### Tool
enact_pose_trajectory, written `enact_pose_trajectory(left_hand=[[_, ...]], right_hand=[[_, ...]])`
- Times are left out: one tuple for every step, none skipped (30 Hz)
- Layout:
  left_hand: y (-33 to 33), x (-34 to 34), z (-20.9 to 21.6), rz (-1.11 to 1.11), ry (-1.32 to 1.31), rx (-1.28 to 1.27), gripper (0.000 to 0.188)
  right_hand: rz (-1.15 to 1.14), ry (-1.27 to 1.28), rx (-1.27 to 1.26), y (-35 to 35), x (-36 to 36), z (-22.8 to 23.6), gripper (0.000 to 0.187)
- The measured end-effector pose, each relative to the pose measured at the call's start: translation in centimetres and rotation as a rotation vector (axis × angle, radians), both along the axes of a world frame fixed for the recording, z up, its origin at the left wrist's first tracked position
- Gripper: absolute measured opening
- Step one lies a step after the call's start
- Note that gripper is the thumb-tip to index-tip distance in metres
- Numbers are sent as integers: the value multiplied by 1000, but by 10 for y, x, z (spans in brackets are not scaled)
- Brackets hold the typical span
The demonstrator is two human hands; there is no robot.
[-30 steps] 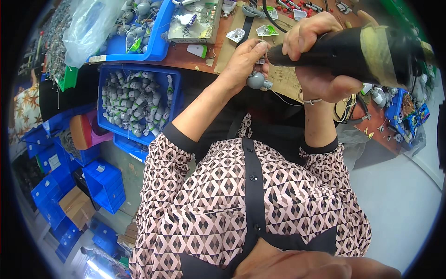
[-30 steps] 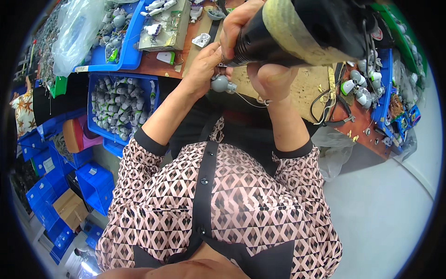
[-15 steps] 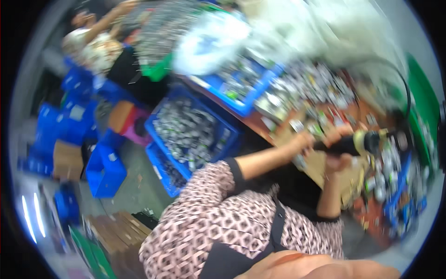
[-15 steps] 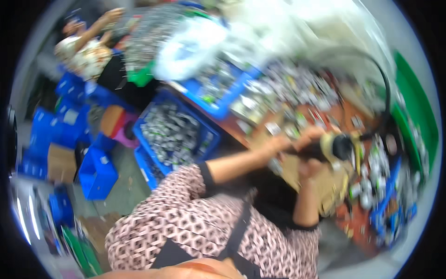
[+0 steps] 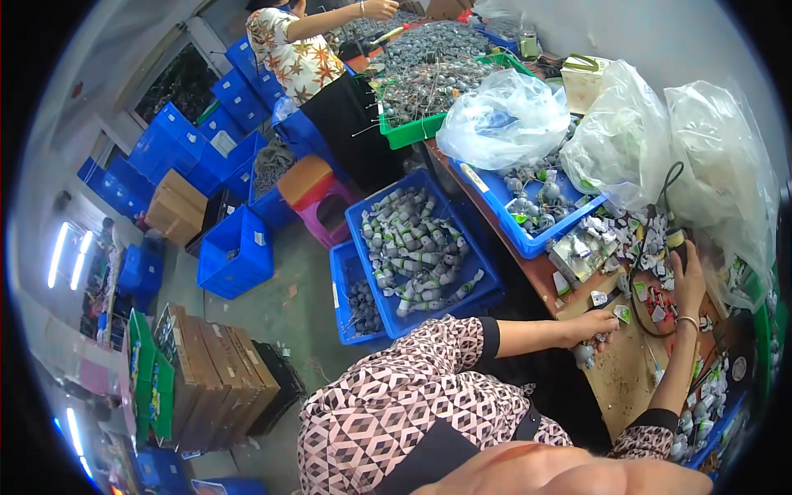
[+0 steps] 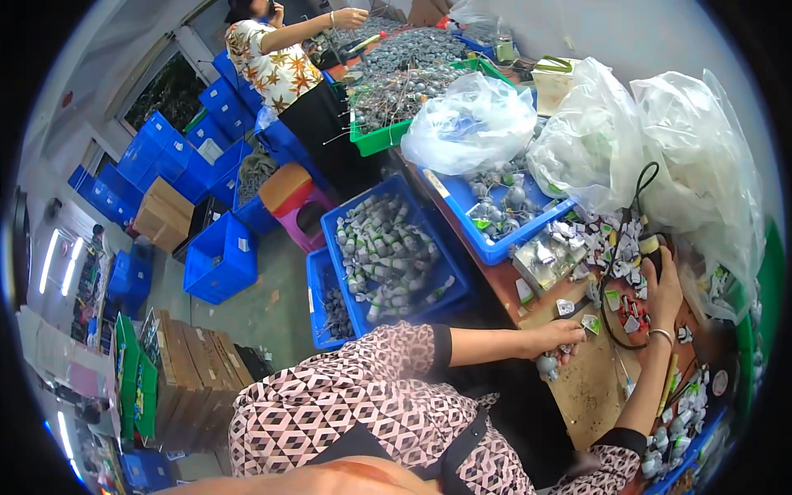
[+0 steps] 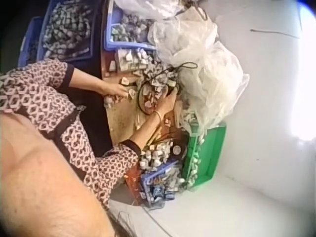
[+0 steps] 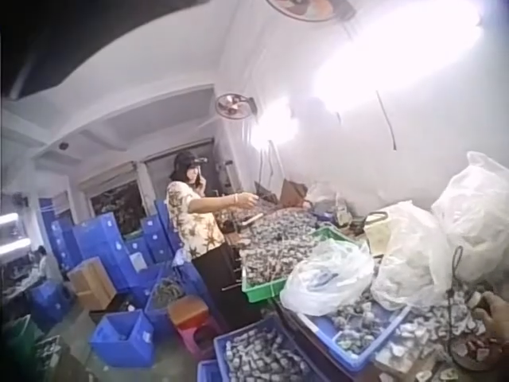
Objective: Assembling LED light bulbs by attaching internal components and using an electric screwdriver to fasten them.
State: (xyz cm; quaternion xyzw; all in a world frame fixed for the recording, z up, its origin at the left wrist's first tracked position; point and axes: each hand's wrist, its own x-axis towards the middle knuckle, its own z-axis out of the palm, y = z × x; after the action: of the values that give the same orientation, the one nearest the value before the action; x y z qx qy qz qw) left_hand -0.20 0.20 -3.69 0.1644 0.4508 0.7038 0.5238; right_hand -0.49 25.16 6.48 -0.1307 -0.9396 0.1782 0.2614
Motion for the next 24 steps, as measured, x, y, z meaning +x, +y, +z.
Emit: enact_pose_trajectory(left_hand=[[-2, -1, 1, -16, -7, 15, 27], [-4, -2, 2, -33, -14, 30, 29], [-6, -2, 3, -35, -22, 31, 29], [-8, -1, 4, -40, -33, 68, 33], [-9, 1, 5, -46, -44, 105, 36], [-10, 2, 3, -42, -48, 107, 36], [-11, 6, 1, -43, -59, 121, 39], [-12, 9, -1, -44, -72, 135, 42], [-12, 11, -3, -43, -77, 132, 42], [-11, 14, -5, -28, -122, 171, 41], [-11, 19, -7, -15, -170, 209, 41], [-10, 20, -6, -30, -175, 206, 41], [-9, 22, -3, -31, -229, 236, 38], [-6, 25, -1, -41, -290, 262, 36], [-4, 26, 5, -18, -346, 274, 31], [-6, 23, 19, 25, -386, 247, 28], [-11, 15, 24, 43, -399, 310, 23], [-17, 9, 37, 118, -364, 324, 21], [-20, 1, 31, 185, -304, 351, 21], [-19, -5, 25, 199, -385, 330, 17], [-17, -5, 37, 246, -439, 334, 18], [-15, -10, 38, 221, -444, 359, 21], [-13, -14, 42, 150, -401, 380, 25], [-8, -15, 37, 146, -403, 373, 27]], right_hand=[[17, -13, 86, 0, -3, -5, 43], [-2, -168, 84, 2, -5, -5, 47], [-4, -175, 84, 3, -5, -12, 47], [6, -131, 194, 6, -7, -22, 47], [17, -85, 304, 7, -5, -29, 47], [10, -123, 235, 3, -4, -30, 47], [15, -127, 236, 3, -1, -32, 47], [10, -135, 229, 5, 3, -35, 48], [2, -144, 216, -1, 6, -34, 48], [3, -151, 212, -5, 9, -29, 48], [-20, -250, 230, -7, 15, -21, 48], [-54, -346, 249, -9, 21, -13, 48], [-74, -357, 243, -10, 30, -14, 48], [-46, -181, 282, -10, 44, -17, 47], [-17, -14, 326, -10, 58, -20, 47], [3, 27, 292, -26, 66, -9, 41], [62, 76, 214, -53, 66, 7, 35], [110, 67, 64, -71, 71, 13, 31], [183, 85, -65, -90, 76, 12, 29], [193, 160, -123, -105, 87, 6, 28], [133, 167, -198, -123, 102, 8, 26], [135, 180, -164, -136, 113, 0, 26], [118, 132, -245, -153, 123, 7, 29], [98, 99, -148, -159, 134, -6, 34]])
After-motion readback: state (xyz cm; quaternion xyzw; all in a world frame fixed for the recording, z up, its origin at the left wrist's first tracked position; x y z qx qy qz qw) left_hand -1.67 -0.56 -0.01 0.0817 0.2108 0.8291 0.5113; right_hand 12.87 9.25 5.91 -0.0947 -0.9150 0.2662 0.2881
